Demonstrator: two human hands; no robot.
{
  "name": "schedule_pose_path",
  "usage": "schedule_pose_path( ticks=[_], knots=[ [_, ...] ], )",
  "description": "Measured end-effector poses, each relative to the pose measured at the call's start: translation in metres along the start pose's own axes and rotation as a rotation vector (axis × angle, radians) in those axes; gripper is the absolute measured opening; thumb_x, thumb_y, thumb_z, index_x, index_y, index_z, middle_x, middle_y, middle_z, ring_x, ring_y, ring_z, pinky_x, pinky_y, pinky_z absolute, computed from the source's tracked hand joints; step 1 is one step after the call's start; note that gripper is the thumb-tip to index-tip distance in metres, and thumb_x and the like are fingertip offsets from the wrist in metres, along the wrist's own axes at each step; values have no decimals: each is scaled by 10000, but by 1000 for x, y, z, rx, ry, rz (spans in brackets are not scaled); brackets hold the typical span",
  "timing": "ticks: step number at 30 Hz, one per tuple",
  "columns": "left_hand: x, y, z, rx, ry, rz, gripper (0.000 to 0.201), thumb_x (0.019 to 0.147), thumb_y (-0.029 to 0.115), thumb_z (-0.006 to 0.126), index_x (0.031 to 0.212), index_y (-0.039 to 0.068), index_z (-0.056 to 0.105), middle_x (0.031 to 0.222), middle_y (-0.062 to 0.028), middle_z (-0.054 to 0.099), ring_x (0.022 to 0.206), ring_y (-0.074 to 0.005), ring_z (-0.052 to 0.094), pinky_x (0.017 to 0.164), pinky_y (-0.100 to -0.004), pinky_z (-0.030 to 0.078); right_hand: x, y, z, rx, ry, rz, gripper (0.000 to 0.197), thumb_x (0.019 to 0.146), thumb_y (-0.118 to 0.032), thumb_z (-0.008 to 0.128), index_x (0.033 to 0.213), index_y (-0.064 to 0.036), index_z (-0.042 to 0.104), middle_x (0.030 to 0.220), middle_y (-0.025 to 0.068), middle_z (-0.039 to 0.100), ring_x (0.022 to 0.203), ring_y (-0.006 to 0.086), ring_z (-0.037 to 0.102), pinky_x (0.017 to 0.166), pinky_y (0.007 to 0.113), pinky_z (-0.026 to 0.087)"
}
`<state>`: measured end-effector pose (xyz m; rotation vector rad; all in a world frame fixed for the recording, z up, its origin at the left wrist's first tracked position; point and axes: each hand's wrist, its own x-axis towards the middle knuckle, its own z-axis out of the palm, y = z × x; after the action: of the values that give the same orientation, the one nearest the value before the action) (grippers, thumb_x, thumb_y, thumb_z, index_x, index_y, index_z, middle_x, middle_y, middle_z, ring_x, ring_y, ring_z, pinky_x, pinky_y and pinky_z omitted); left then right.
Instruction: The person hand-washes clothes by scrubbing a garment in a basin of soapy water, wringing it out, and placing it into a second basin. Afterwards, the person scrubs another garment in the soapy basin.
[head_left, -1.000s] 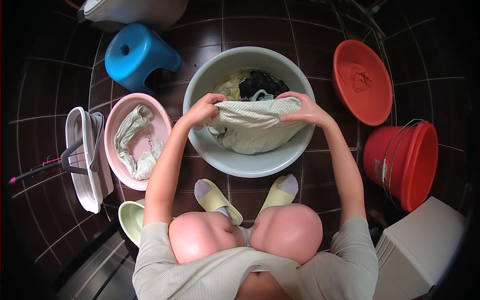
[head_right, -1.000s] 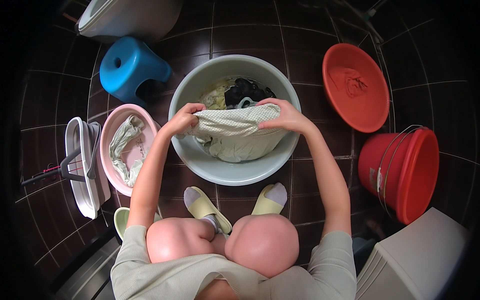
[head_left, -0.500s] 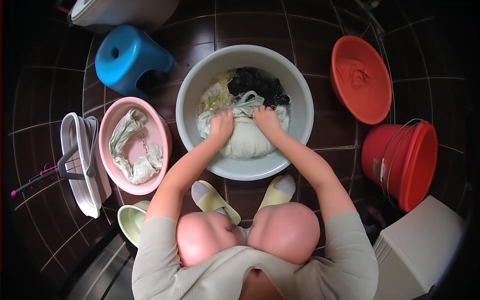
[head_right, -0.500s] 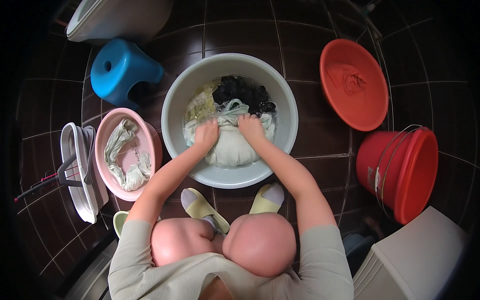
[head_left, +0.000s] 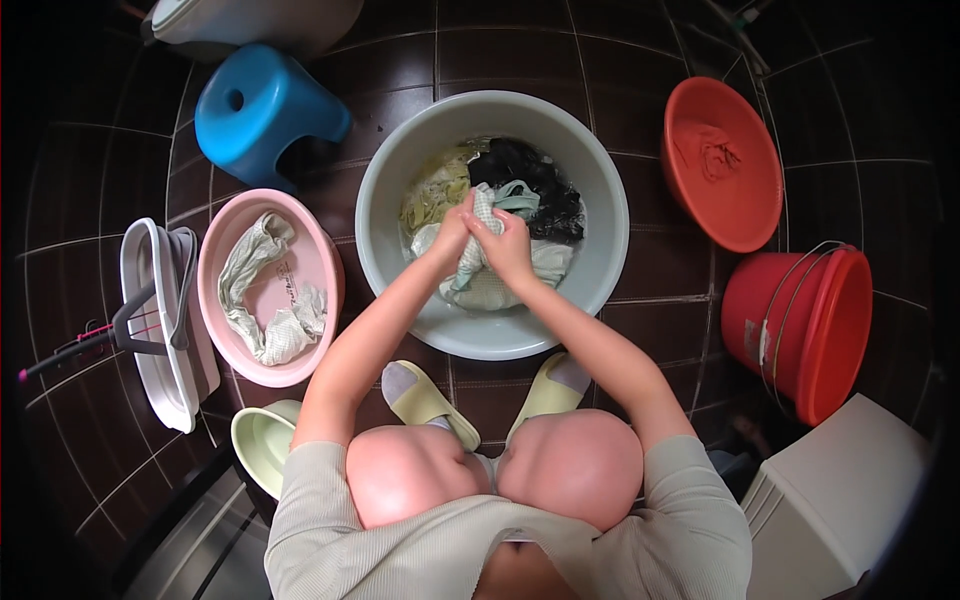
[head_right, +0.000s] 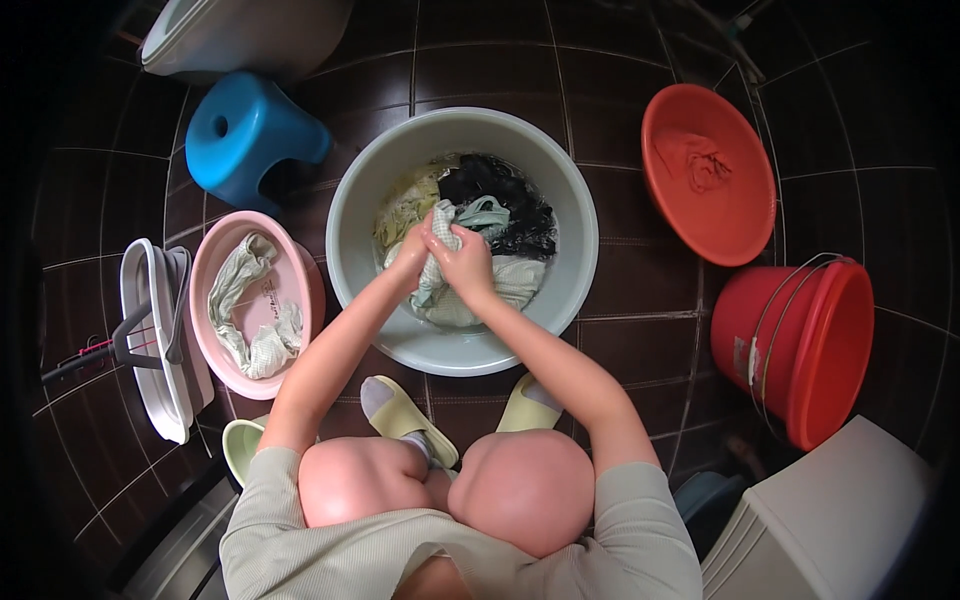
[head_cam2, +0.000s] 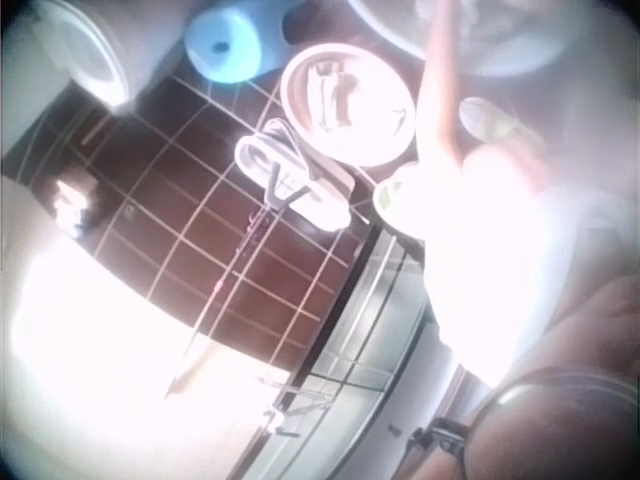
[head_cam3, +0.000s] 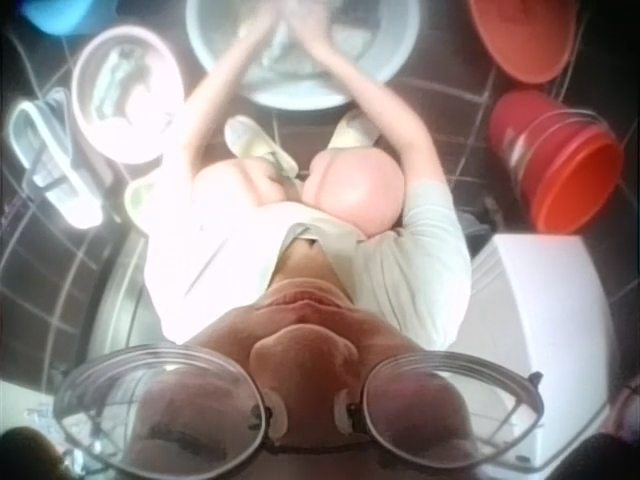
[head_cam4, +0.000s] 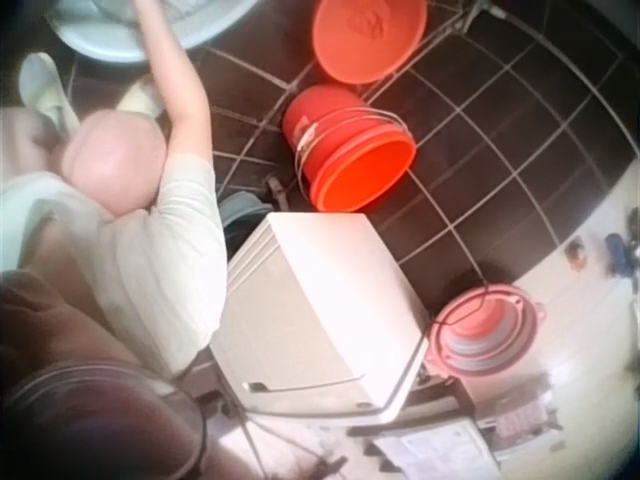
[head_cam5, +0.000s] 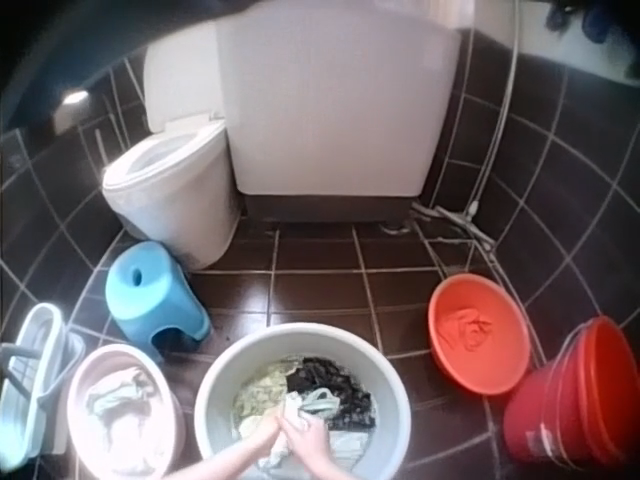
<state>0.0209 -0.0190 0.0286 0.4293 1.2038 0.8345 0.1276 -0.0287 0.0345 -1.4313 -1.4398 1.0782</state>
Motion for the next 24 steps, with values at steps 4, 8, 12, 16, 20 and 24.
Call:
schedule_pose_path(
  ticks=[4,8,12,16,20,24],
  knots=[
    [-24,-12,46,278,162,256,481,926,367,342,752,-20,566,731,-85,572,695,-141,529,665,-313,426,32,2,-13,120,132,355,425,791,-376,575,718,42,598,618,205,586,517,225,552,549,365,426],
    [-9,18,11,310,167,44,478,918,377,351,829,-23,596,741,-85,594,699,-149,546,666,-337,435,-23,7,14,82,48,181,418,840,-316,506,689,68,572,599,238,559,529,330,567,530,381,410],
    [-12,3,30,449,184,129,505,901,408,398,942,-56,592,857,-124,610,799,-165,546,742,-312,428,14,12,1,3,71,429,558,862,-420,430,705,94,582,627,279,550,637,384,581,611,435,419],
    [-3,25,3,507,-7,11,553,860,483,463,957,-44,596,929,-110,609,855,-152,531,804,-280,404,1,14,-15,59,-266,396,565,820,-490,492,824,59,625,719,233,607,720,301,616,671,400,441],
    [-9,71,-41,1173,-289,34,478,644,322,716,986,10,596,933,-121,625,884,-199,578,794,-306,431,46,-18,-85,-360,-805,361,597,688,-549,637,928,-2,624,918,178,616,884,245,590,788,335,443],
    [-13,89,-42,1583,-187,298,544,569,199,708,1068,60,542,981,-137,594,925,-275,573,803,-324,448,75,-6,-120,-451,-583,152,534,648,-396,708,1026,-45,570,983,130,594,932,253,570,816,319,439]
  ],
)
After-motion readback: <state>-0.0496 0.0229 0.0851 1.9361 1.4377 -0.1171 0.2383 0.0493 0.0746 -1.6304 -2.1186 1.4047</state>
